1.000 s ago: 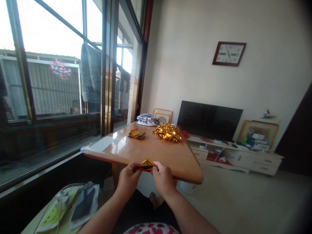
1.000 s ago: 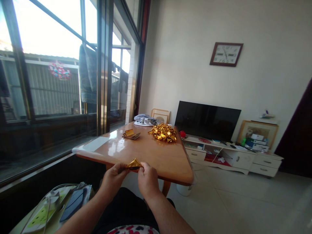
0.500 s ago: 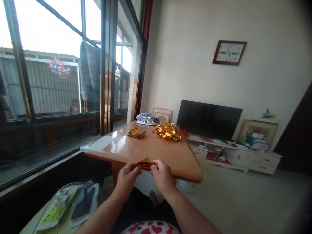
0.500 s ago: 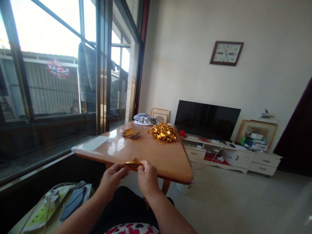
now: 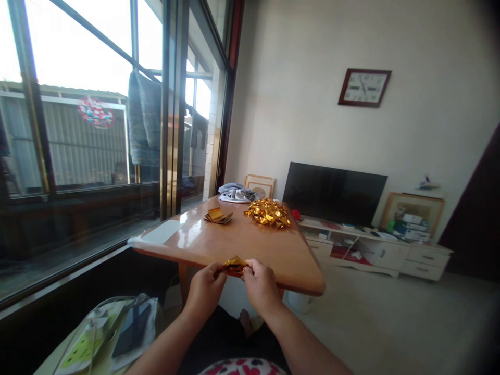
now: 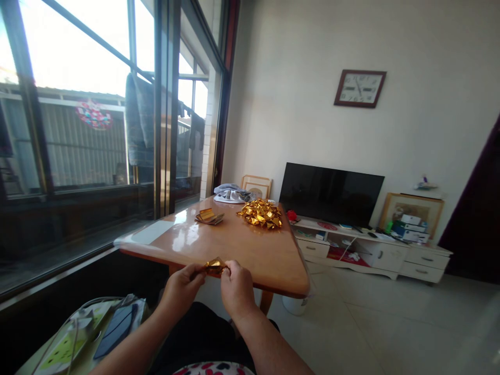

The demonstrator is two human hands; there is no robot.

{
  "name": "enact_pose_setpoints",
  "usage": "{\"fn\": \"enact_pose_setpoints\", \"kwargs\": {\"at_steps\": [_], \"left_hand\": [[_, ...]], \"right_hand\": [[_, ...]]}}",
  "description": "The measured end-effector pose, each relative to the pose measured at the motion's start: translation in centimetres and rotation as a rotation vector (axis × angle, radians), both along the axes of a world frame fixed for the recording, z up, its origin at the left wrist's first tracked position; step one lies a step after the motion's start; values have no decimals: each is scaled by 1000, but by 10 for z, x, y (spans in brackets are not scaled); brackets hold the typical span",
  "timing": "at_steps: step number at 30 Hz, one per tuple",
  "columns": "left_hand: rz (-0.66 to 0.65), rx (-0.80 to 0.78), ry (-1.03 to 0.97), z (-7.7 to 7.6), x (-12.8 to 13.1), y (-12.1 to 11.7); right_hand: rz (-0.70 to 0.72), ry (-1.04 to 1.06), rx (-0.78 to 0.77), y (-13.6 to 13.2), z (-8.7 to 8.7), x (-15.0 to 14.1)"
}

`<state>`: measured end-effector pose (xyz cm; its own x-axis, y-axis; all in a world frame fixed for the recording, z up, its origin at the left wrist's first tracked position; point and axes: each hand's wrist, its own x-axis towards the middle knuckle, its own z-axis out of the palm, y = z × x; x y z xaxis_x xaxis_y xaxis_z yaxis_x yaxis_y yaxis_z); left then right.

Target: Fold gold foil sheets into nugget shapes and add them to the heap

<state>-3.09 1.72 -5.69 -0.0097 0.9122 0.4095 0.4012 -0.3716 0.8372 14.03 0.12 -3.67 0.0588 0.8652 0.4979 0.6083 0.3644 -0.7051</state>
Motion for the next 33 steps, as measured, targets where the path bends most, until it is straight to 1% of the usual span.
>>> {"fn": "enact_pose_setpoints", "kwargs": {"at_steps": [3, 6, 9, 12, 14, 16, 19, 23, 27, 29, 33], "left_hand": [[-18, 8, -8, -1, 1, 0], [-10, -27, -96, -4, 0, 2], [-16, -98, -261, -5, 1, 3], [-68, -188, -452, -4, 2, 1], [-82, -214, -521, -4, 4, 1], [-70, -209, -541, -4, 4, 1], [-61, -200, -512, -4, 5, 2], [-81, -221, -477, -6, 6, 3], [-97, -247, -491, -7, 5, 2], [-98, -259, -508, -4, 4, 1], [-77, -279, -501, 6, 3, -2]], "right_hand": [[4, -3, 5, -2, 1, -1], [21, 12, 8, -2, 1, 0], [33, 45, 0, 1, -3, 1], [-1, 85, -25, 5, -7, 2], [-25, 91, -45, 6, -8, 3], [-32, 80, -56, 5, -8, 4], [-29, 58, -54, 3, -7, 4], [-42, 32, -68, 2, -6, 2], [-45, 15, -88, 3, -7, 1], [-56, 7, -86, 4, -8, 3], [-72, 22, -93, 6, -8, 8]]}}
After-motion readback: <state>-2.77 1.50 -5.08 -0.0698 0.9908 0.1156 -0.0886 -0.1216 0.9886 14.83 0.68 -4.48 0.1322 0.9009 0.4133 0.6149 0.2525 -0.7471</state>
